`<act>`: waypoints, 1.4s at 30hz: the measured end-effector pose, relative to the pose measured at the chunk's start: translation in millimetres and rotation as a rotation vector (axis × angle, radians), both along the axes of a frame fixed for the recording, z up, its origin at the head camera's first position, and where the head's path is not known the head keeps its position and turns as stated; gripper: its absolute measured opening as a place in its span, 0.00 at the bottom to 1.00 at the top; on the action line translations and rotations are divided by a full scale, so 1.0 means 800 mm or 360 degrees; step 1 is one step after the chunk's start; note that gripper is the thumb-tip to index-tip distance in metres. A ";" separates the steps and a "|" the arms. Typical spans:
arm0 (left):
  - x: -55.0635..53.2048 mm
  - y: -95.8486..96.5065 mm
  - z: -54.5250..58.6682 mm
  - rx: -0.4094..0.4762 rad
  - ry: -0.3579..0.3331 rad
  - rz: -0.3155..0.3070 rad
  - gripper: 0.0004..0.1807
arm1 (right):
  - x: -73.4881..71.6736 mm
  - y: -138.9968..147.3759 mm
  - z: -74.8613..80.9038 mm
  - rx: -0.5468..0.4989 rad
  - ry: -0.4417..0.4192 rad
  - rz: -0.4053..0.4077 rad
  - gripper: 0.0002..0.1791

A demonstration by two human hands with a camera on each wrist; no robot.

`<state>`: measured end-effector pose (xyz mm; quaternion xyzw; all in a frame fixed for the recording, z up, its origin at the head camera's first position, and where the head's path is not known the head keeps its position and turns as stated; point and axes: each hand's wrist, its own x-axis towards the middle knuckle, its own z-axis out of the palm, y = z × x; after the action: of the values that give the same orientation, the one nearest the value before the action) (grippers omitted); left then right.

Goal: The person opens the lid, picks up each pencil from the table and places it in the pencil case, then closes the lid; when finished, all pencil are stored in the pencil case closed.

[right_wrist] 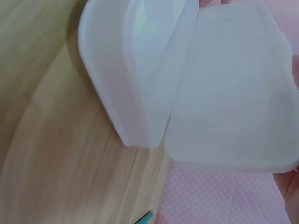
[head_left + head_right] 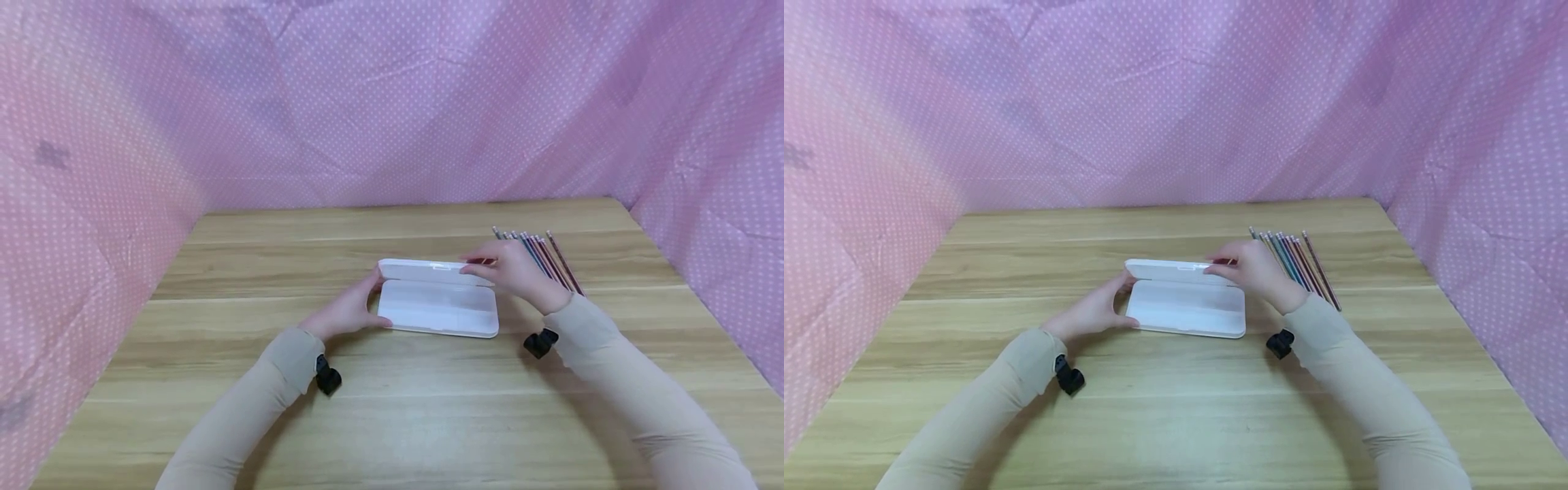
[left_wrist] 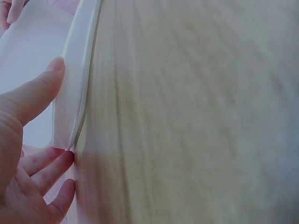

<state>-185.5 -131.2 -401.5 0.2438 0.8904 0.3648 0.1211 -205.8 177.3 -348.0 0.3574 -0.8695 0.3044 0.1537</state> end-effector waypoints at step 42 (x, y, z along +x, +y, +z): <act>0.007 0.005 0.007 -0.0292 0.0174 -0.0015 0.50 | -0.057 0.008 -0.035 0.0424 -0.0557 -0.0603 0.20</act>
<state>-180.0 -127.5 -396.0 0.2553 0.9242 0.2672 0.0958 -251.1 183.9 -376.0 0.1476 -0.9663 0.2105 0.0070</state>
